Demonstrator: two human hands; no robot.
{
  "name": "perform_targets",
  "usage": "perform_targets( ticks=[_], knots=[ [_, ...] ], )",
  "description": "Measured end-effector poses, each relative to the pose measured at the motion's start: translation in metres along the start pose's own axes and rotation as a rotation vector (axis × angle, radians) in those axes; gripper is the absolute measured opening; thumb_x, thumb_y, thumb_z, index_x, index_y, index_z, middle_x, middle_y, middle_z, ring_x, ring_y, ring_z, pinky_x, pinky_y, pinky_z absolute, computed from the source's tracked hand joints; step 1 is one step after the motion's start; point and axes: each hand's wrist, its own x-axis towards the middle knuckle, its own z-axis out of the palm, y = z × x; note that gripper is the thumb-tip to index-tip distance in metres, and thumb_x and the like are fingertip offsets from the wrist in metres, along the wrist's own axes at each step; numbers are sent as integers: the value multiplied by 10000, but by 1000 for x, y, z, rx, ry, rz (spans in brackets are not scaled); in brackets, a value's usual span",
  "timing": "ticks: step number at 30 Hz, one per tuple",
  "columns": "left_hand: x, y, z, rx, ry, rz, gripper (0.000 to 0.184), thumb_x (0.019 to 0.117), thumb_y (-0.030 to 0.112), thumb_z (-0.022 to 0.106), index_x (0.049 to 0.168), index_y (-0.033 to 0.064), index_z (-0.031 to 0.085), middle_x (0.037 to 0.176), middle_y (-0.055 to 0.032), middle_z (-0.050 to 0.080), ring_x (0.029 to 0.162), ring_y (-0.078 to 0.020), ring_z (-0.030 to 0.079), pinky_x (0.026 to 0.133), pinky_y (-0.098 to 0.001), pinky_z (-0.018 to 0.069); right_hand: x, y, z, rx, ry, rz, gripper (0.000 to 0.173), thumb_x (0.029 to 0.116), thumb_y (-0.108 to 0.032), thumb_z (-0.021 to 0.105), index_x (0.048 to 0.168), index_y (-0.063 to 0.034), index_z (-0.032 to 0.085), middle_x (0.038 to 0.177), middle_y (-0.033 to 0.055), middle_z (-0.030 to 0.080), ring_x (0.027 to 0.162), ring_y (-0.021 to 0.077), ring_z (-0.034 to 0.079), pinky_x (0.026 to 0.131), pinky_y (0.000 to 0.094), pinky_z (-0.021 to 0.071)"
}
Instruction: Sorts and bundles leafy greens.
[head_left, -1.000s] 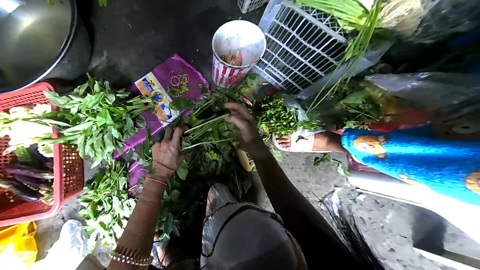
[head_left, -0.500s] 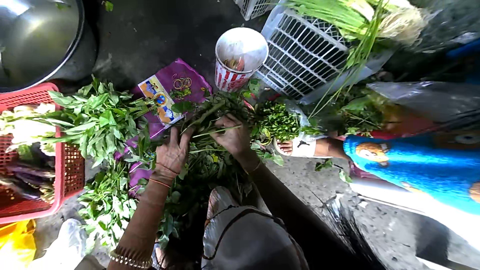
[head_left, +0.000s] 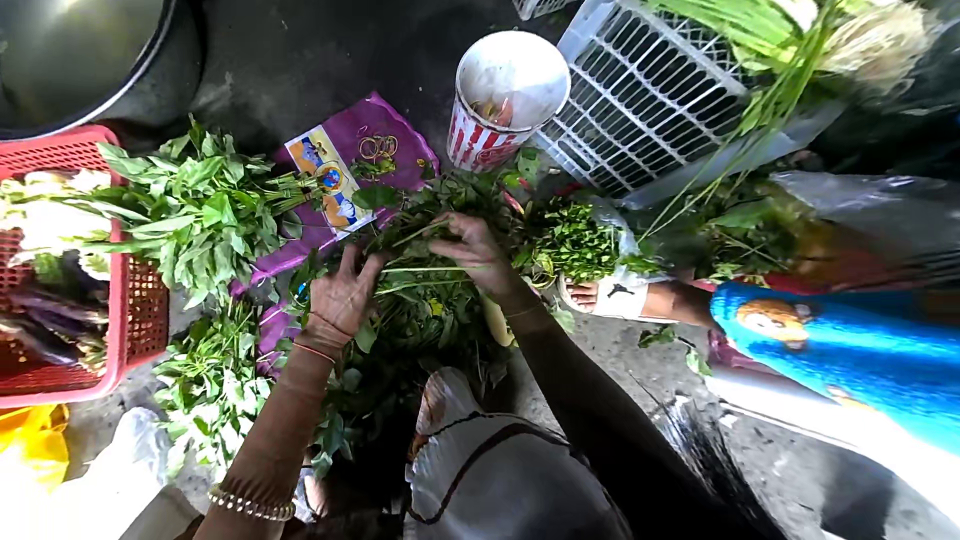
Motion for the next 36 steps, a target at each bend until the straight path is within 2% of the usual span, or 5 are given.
perform_targets(
  ticks=[6,11,20,32,36],
  knots=[
    [4,-26,-23,-251,-137,-350,614,788,89,836,1358,74,607,1242,-242,644,930,-455,692,726,-682,543,7,35,-44,-385,291,7,212,952,-63,663,1132,45,684,1051,244,698,873,365,695,799,566,571],
    [-6,-30,-32,-909,-233,-567,710,820,-82,712,1457,119,468,1302,-115,634,1102,-195,646,909,-414,559,-7,37,-32,-559,277,-113,346,863,-100,743,1206,-55,716,1401,218,572,1311,445,508,1044,649,417],
    [-6,-9,-24,-1084,-352,-579,834,784,-63,711,1504,201,384,1317,-55,617,1062,-140,644,839,-342,575,-10,-10,36,376,-151,175,414,974,-200,680,1366,-156,557,1066,86,711,719,150,687,502,280,565],
    [-3,-42,-28,-980,-535,-437,637,818,41,712,1409,166,509,1199,-55,677,999,-131,666,832,-355,572,6,-4,-14,-3,10,77,204,958,-53,650,1141,14,710,810,67,689,595,94,619,558,284,568],
    [-6,-56,-26,-999,-583,-445,687,795,67,720,1436,163,493,1218,-70,674,1012,-141,659,843,-368,561,-2,11,-47,-403,63,22,381,925,-26,707,1302,-7,656,1289,243,635,1073,377,655,889,566,547]
  ],
)
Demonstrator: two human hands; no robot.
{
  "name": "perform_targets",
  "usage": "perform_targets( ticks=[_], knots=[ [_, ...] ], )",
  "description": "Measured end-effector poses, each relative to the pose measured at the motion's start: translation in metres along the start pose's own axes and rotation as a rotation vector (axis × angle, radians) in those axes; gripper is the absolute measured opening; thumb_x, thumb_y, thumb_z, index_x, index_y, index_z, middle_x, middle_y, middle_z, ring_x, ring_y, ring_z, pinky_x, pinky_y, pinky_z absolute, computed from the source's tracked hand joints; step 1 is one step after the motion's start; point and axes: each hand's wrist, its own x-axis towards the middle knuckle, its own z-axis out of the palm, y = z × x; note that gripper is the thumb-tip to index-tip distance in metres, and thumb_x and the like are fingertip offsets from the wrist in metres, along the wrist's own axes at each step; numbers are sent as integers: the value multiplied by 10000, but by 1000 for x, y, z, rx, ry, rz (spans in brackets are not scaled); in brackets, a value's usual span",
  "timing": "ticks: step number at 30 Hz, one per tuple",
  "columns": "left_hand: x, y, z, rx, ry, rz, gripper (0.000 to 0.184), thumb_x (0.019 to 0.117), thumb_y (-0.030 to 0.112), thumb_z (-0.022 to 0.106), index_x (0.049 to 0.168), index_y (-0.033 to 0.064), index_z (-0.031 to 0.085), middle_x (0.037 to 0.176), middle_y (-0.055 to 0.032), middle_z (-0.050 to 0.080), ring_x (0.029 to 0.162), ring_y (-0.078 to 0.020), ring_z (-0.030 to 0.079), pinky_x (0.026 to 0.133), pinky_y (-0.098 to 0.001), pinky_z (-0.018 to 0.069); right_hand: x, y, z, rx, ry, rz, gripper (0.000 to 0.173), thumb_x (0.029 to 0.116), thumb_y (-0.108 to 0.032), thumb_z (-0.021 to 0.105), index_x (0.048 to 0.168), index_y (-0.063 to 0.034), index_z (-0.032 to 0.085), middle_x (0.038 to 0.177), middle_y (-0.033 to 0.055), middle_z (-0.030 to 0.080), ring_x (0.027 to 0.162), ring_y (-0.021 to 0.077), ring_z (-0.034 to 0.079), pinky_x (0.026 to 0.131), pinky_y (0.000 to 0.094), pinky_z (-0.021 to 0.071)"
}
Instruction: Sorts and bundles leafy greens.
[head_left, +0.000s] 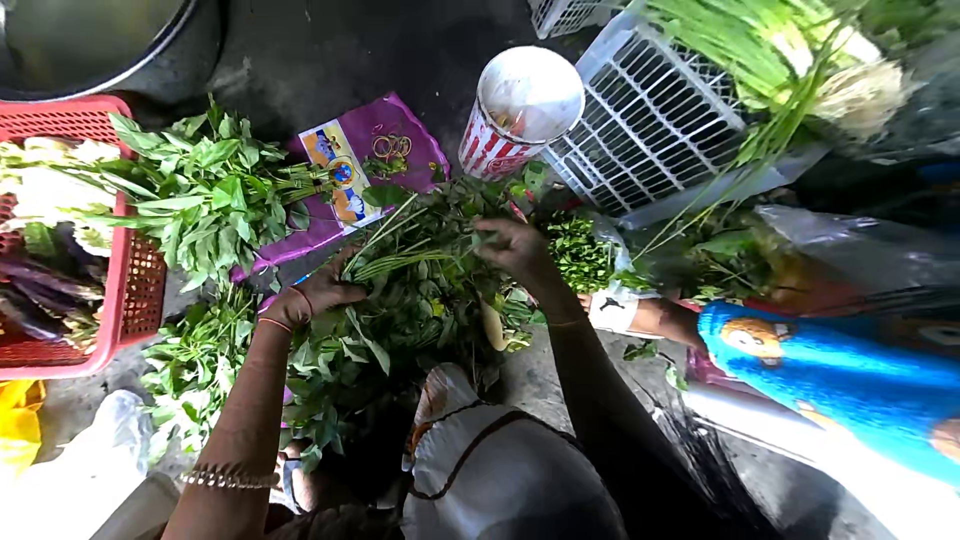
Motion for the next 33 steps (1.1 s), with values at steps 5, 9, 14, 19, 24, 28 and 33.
perform_targets(
  ticks=[5,9,14,19,24,28,33],
  knots=[
    [5,15,10,24,-29,54,693,798,15,735,1435,123,484,1222,-110,668,1025,-177,665,860,-399,569,0,-38,12,-25,19,-137,331,938,-194,691,1215,-12,688,1429,221,550,1374,375,479,1125,560,400],
    [4,47,24,206,4,27,687,821,-51,768,1425,131,496,1223,-161,668,1059,-292,671,882,-529,556,-2,-60,50,-109,-56,-117,303,921,-308,769,1018,-21,766,1328,228,613,1260,427,548,1035,624,447],
    [-6,38,5,335,52,55,687,811,28,795,1430,163,529,1174,-176,700,1029,-362,684,848,-618,540,-1,-40,48,-424,83,-190,253,1013,-253,645,1040,-27,758,1360,154,624,1330,417,509,1022,698,404],
    [-5,70,-10,623,-34,-136,662,893,96,775,1480,161,476,1167,-247,680,1063,-458,656,888,-683,484,5,-16,-6,-221,-26,-104,658,888,-64,748,1485,5,481,1564,273,393,1457,465,352,1141,643,340],
    [8,96,2,973,-185,-197,717,905,172,752,1534,247,416,1281,-227,645,1129,-468,633,913,-675,483,8,-88,-13,-51,-303,-389,1147,693,-493,865,1611,-100,300,1655,159,290,1520,326,294,1196,550,344],
    [-3,112,6,1067,-173,-22,739,850,167,800,1498,245,454,1292,-170,650,1120,-416,649,897,-640,508,17,-90,32,-225,-564,-240,1556,528,-346,1012,1664,-252,-48,1675,193,237,1481,453,330,1129,727,286],
    [-15,89,-4,1283,1,416,617,793,144,841,1356,224,602,1168,-181,652,716,-383,678,560,-555,538,11,-65,54,130,-540,-34,1066,770,-164,895,1616,-178,248,1393,206,585,1153,331,653,957,533,552]
  ],
)
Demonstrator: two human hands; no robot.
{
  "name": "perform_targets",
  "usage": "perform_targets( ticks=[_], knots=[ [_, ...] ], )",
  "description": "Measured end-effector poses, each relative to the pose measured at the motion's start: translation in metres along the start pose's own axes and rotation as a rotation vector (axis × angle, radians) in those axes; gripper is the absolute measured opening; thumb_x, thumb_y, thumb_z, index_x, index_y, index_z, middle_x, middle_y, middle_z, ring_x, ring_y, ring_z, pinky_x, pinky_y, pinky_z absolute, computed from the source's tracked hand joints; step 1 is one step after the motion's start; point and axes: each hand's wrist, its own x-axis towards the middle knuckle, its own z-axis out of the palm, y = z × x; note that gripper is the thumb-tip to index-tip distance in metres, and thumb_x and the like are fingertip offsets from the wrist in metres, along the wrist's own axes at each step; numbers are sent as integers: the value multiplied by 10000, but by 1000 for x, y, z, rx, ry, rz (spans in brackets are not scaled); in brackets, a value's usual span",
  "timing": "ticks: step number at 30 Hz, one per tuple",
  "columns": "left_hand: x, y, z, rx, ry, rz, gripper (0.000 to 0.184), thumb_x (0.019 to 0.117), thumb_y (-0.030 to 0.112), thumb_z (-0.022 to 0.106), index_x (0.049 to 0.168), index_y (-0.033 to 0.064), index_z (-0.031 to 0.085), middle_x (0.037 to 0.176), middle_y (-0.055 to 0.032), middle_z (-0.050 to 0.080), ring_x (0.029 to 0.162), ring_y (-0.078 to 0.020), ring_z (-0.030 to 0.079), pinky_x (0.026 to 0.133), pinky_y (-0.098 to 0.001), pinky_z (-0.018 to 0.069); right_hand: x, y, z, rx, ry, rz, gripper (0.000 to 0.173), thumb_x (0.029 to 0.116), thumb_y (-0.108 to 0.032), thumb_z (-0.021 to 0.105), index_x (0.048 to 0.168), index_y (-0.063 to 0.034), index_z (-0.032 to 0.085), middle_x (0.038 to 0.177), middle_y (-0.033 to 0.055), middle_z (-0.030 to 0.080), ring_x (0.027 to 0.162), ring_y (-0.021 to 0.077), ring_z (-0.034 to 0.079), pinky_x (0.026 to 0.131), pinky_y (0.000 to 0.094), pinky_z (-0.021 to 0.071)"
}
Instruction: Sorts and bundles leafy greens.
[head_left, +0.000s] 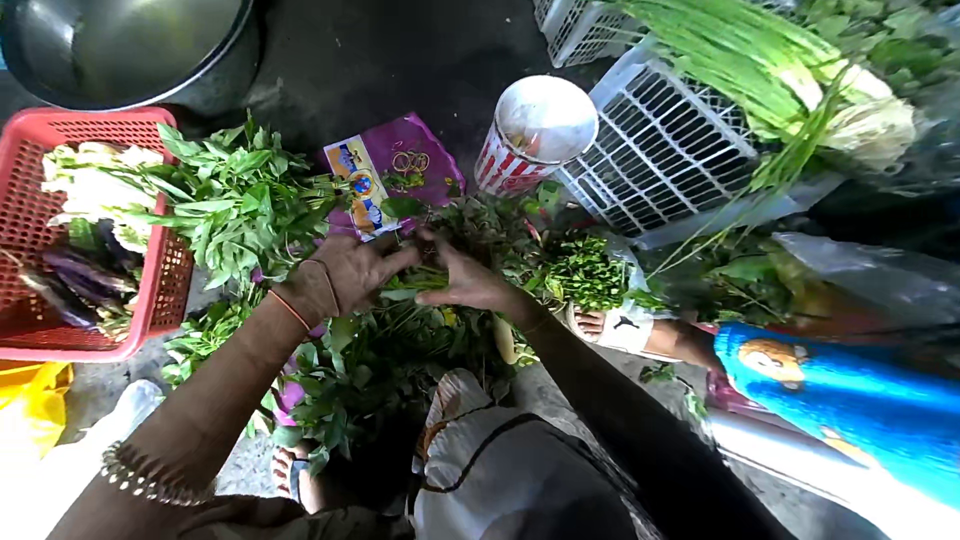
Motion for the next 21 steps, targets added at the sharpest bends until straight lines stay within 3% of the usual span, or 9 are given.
perform_targets(
  ticks=[3,6,8,10,12,13,15,17,21],
  knots=[
    [-3,-16,14,36,211,120,581,748,95,851,1285,179,644,1123,-202,648,643,-369,663,488,-509,531,-12,-9,7,-51,75,75,553,907,-276,796,1352,-15,599,1131,192,699,949,270,711,869,473,589],
    [5,-17,18,109,205,20,777,676,132,913,1381,207,595,1223,-237,628,948,-470,673,684,-642,534,-21,-13,19,-110,181,100,563,946,-317,748,1381,-30,534,1081,229,694,977,357,694,865,556,556],
    [11,-14,25,129,142,-149,1084,622,223,963,1557,296,419,1522,-263,436,1417,-554,358,1010,-879,197,-14,2,31,-64,197,172,560,976,-309,713,1405,-15,504,1155,258,670,1068,386,671,936,573,532],
    [10,-6,46,102,236,-272,1299,514,365,1011,1617,269,331,1630,-280,273,1511,-559,155,1038,-904,60,-1,32,45,18,123,394,623,1004,-330,672,1477,2,438,1239,272,638,1081,355,661,951,526,525],
    [9,20,72,-138,392,-496,1011,665,243,939,1549,209,449,1584,-211,390,1463,-475,343,1068,-823,237,4,54,54,122,81,571,694,1008,-347,660,1537,-27,345,1188,243,623,906,289,623,795,458,517],
    [10,34,92,-288,490,-648,676,806,196,818,1433,162,567,1421,-166,565,1293,-397,546,981,-700,426,3,57,56,191,90,593,709,1008,-348,657,1555,-55,313,1136,203,622,817,238,586,715,412,497],
    [10,68,130,-779,529,-969,294,1014,208,595,1248,38,654,1090,-155,711,965,-307,697,832,-542,559,-10,56,58,314,122,555,648,1055,-357,570,1574,-96,283,1071,124,623,695,137,522,611,316,453],
    [15,86,150,-1385,359,-1099,360,1097,260,485,1297,-7,621,1120,-170,695,975,-246,684,853,-424,563,-17,54,58,362,163,454,528,1107,-372,419,1543,-84,343,997,75,628,628,90,499,555,268,431],
    [37,88,160,-2063,259,-1036,587,1101,504,341,1416,45,527,1312,-140,624,1143,-242,634,903,-439,545,-18,46,71,265,227,297,434,1128,-244,307,1470,-45,484,952,108,654,629,117,554,576,293,488]
  ],
)
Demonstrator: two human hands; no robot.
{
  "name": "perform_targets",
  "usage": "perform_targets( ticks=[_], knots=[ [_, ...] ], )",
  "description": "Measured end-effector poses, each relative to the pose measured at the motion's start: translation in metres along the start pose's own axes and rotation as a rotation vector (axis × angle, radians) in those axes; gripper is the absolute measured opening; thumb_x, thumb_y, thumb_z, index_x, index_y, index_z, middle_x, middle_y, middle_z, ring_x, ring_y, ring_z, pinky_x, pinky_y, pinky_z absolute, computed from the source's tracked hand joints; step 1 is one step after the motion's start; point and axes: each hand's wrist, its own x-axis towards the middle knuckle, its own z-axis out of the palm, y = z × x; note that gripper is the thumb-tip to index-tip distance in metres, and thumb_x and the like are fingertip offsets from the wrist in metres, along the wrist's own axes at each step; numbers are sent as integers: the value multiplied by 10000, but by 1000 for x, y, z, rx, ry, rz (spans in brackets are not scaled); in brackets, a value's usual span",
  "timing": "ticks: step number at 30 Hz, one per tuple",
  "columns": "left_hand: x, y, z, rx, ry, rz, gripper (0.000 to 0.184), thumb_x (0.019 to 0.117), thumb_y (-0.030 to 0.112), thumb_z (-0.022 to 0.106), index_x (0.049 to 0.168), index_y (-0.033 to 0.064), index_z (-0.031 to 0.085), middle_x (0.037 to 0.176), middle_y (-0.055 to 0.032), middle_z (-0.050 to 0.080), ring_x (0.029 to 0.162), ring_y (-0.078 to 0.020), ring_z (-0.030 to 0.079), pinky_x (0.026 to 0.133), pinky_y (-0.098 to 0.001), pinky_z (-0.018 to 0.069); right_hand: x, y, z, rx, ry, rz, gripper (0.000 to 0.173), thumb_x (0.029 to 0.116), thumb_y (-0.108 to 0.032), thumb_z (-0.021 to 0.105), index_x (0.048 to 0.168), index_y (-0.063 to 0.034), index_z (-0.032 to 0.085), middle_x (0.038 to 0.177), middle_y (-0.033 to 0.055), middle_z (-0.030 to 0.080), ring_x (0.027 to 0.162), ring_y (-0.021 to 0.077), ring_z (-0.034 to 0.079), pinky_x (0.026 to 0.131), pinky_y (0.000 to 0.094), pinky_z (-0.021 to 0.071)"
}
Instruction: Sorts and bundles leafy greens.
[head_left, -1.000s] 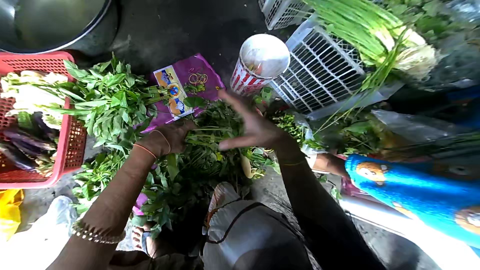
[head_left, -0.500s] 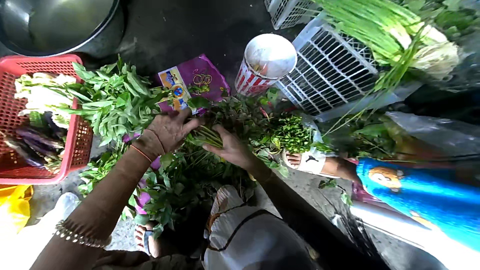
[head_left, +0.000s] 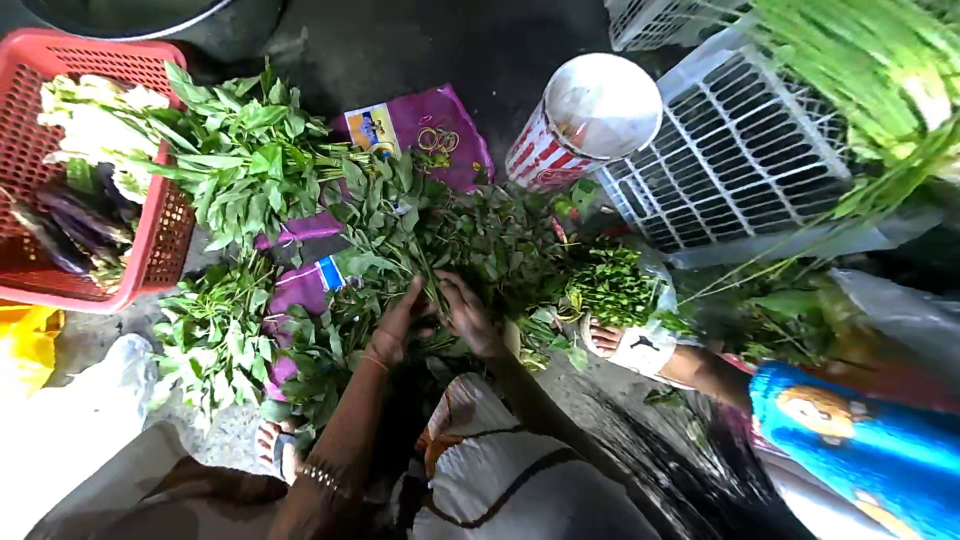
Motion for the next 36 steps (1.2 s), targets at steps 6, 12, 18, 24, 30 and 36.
perform_targets(
  ticks=[6,12,18,24,30,36],
  knots=[
    [22,4,1,-314,-49,-30,362,1072,408,484,1226,99,593,958,-68,659,823,-172,650,714,-348,561,-5,4,17,-392,138,-181,350,1021,-151,572,1327,16,606,1036,202,733,913,314,723,852,492,574],
    [10,10,1,-283,80,-157,356,1017,353,626,1191,43,604,881,-101,655,731,-199,652,643,-365,570,-17,17,27,-805,339,-601,236,1005,-112,580,1130,22,730,991,221,740,840,367,750,718,488,622],
    [-1,11,16,-345,215,-9,294,1053,268,575,1170,1,609,932,-106,652,811,-172,638,739,-344,551,-12,20,31,-855,448,-870,179,953,-125,625,977,-22,770,993,172,746,901,316,738,752,395,618],
    [-29,43,15,-728,-95,462,332,1133,236,316,1105,41,583,728,-36,634,618,-145,664,649,-313,619,-22,-11,-5,-258,543,-910,342,1076,-356,483,1202,-56,588,1390,119,539,1280,148,539,1014,310,495],
    [5,-3,13,-807,146,71,328,1106,379,426,1057,64,505,732,-41,540,538,-144,560,524,-308,564,12,-2,21,-6,441,-292,438,1096,-236,357,1350,77,528,1262,209,599,1030,204,643,846,355,562],
    [7,-15,-3,-439,169,-97,346,1114,325,429,1334,58,454,862,-62,595,648,-154,603,569,-320,554,17,12,45,-240,348,-489,256,991,-67,554,1187,56,663,1110,203,665,938,202,665,800,327,572]
  ],
)
